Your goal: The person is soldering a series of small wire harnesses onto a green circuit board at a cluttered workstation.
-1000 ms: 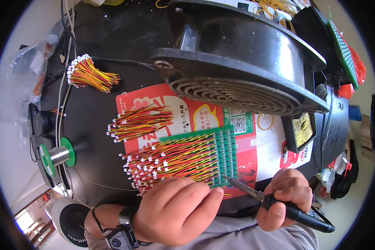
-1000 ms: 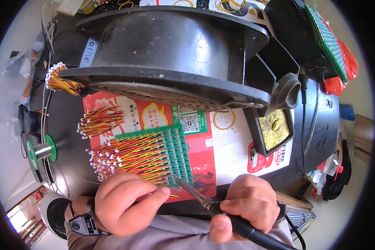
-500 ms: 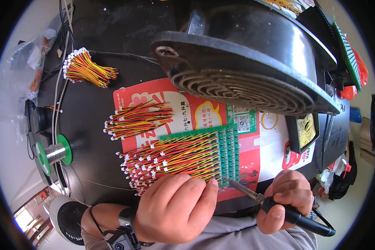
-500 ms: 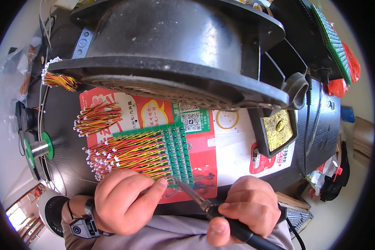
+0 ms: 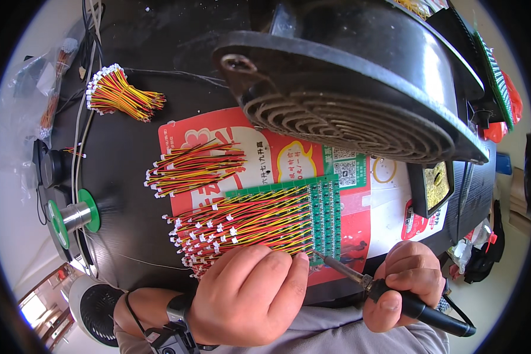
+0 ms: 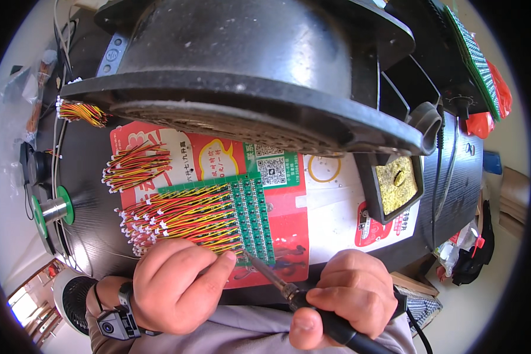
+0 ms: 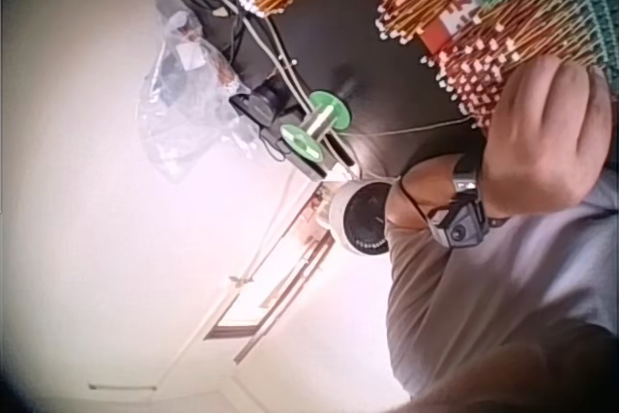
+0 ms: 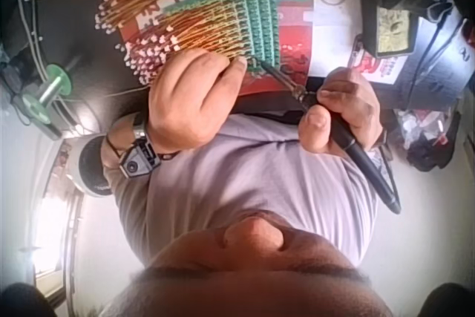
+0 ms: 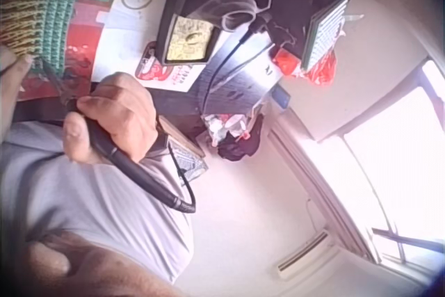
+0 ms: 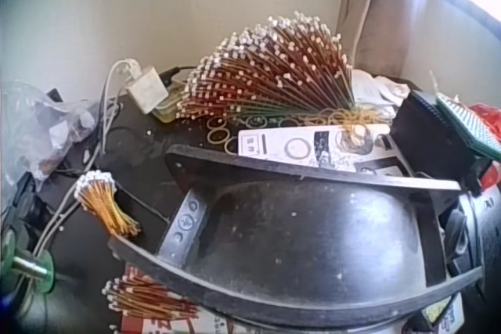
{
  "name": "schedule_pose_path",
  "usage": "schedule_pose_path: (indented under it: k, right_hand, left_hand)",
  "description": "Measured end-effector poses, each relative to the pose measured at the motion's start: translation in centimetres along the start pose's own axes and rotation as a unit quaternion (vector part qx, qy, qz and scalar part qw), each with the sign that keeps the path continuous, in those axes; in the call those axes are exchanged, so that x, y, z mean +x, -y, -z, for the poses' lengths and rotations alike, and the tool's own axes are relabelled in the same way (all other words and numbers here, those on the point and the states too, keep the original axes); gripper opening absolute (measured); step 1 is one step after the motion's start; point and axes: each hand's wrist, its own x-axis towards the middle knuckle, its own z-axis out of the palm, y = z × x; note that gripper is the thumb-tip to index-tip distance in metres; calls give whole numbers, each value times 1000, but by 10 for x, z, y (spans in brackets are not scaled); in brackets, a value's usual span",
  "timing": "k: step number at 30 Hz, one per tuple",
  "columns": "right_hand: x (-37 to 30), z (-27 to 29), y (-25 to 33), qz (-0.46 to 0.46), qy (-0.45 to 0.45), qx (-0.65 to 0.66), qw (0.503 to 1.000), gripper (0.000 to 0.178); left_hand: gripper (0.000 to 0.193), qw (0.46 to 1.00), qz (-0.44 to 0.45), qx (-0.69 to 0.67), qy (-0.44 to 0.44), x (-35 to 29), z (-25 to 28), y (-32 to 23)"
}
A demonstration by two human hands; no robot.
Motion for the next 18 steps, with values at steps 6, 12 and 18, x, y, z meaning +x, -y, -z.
schedule_pose_path:
  k: [6,12,18]
  right_hand:
    - [0,2,1,-3,5,-2,1000,29]
    - [-2,2,-1,6,-15,6,1000,30]
    - [-1,2,3,-7,-10,-1,1000,30]
  left_hand:
    - [30,999,-22,-1,41,12,7,0]
    - [29,1000,-7,10,-1,0,-1,1]
    - [27,1000,-1,9,3,1,0,-1]
